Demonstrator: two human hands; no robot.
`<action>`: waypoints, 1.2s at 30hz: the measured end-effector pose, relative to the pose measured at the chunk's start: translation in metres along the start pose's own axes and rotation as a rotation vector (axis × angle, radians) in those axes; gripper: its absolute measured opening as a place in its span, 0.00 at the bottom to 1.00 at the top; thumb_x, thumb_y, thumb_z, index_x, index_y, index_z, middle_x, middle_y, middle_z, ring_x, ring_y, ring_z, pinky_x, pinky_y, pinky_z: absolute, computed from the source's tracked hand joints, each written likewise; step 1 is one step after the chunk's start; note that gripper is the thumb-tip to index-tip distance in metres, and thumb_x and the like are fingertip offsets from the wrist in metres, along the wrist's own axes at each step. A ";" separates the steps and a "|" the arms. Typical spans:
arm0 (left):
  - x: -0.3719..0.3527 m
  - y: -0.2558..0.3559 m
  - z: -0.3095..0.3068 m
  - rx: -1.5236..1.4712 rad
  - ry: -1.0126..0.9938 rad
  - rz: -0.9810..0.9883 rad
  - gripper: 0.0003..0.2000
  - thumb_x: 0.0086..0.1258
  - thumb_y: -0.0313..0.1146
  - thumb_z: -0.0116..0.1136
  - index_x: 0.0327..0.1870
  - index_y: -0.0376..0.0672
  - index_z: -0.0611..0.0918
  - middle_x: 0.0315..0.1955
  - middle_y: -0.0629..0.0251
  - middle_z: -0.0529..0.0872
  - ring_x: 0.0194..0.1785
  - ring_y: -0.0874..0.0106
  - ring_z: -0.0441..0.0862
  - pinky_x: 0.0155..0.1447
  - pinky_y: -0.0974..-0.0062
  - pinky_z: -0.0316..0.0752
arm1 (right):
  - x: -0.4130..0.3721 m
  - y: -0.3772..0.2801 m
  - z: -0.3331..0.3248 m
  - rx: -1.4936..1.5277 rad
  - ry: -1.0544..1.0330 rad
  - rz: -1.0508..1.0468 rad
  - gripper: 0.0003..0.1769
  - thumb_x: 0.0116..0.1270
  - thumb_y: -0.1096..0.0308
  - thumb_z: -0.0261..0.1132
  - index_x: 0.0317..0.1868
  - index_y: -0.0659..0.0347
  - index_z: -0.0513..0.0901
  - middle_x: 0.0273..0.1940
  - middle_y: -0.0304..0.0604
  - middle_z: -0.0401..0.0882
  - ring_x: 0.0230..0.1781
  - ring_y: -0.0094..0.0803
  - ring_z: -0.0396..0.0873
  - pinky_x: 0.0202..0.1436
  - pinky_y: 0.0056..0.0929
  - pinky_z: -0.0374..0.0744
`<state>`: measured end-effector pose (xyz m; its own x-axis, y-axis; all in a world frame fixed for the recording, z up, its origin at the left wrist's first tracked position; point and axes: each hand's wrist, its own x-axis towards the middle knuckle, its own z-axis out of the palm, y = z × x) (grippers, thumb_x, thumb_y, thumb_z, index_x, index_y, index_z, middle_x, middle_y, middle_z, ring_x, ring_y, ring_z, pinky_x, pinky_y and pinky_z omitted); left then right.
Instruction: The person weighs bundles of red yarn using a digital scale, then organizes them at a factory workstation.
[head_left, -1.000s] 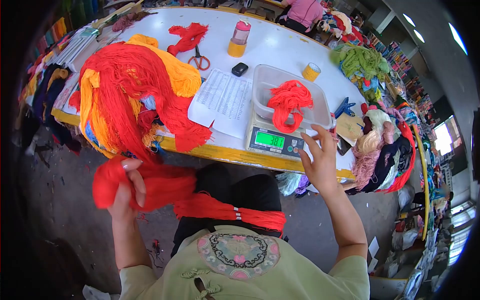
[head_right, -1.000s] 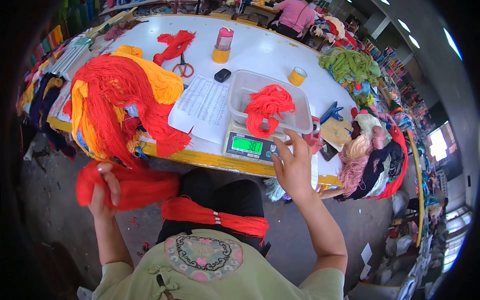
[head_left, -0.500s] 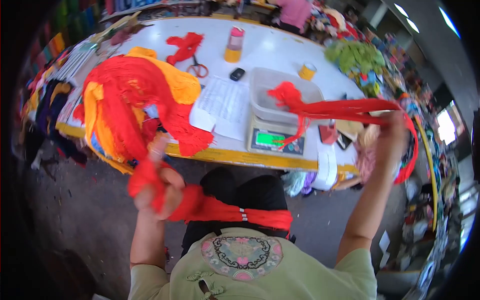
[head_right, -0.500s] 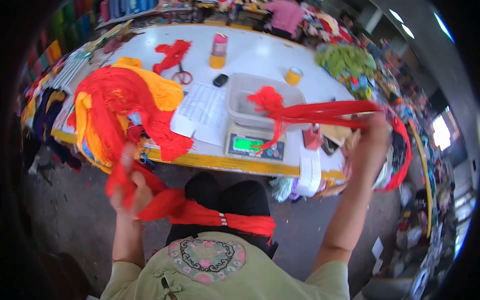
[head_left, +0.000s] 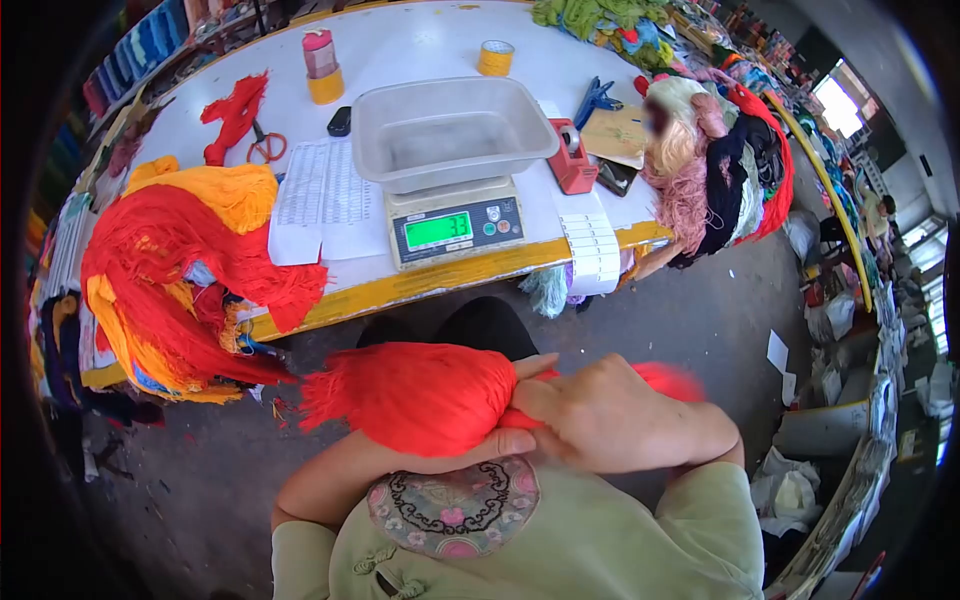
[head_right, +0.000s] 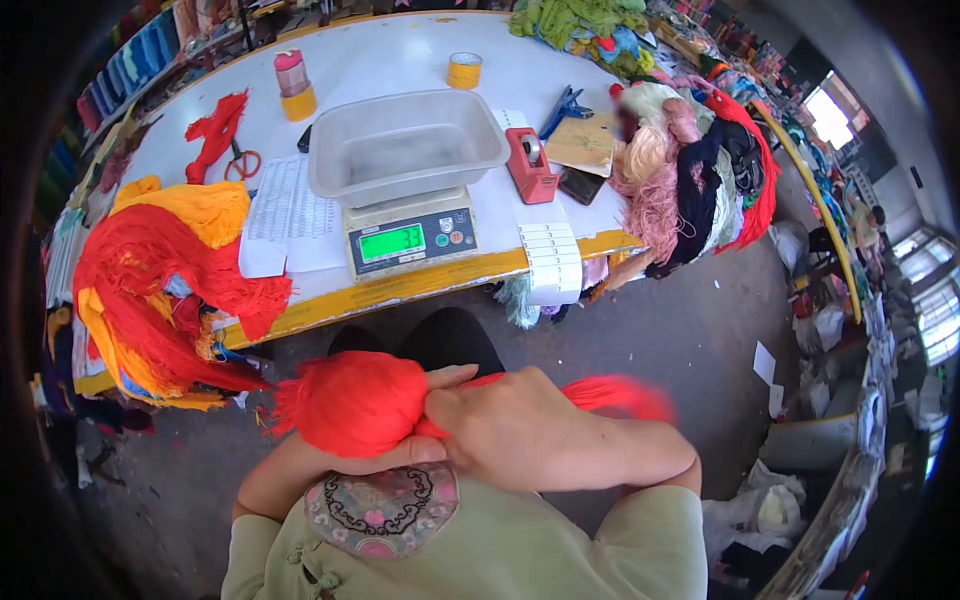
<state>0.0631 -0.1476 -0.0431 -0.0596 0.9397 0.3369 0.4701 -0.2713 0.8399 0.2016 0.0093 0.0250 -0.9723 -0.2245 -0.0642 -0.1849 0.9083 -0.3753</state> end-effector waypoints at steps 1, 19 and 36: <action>-0.014 -0.011 0.012 -0.028 -0.014 -0.091 0.25 0.74 0.29 0.57 0.71 0.42 0.68 0.49 0.58 0.83 0.27 0.80 0.80 0.31 0.79 0.75 | -0.001 0.016 0.007 0.226 -0.060 0.089 0.06 0.64 0.70 0.65 0.36 0.59 0.75 0.29 0.42 0.80 0.21 0.35 0.80 0.25 0.33 0.78; -0.040 -0.030 0.017 -0.450 0.187 -0.634 0.17 0.78 0.36 0.54 0.64 0.44 0.75 0.29 0.74 0.80 0.28 0.85 0.73 0.33 0.84 0.70 | -0.059 0.286 0.157 0.360 0.965 0.680 0.12 0.62 0.80 0.68 0.46 0.63 0.81 0.34 0.40 0.84 0.34 0.27 0.82 0.44 0.26 0.79; -0.053 -0.041 0.018 -0.569 0.380 -0.595 0.21 0.77 0.34 0.54 0.68 0.42 0.69 0.32 0.69 0.83 0.28 0.84 0.74 0.31 0.85 0.70 | -0.054 0.259 0.135 -0.217 1.145 0.436 0.09 0.56 0.79 0.71 0.37 0.59 0.86 0.34 0.46 0.81 0.32 0.38 0.80 0.38 0.33 0.77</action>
<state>0.0624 -0.1823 -0.1026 -0.4877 0.8527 -0.1875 -0.2316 0.0807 0.9695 0.2258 0.2094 -0.1932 -0.5034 0.4483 0.7386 0.2710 0.8937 -0.3577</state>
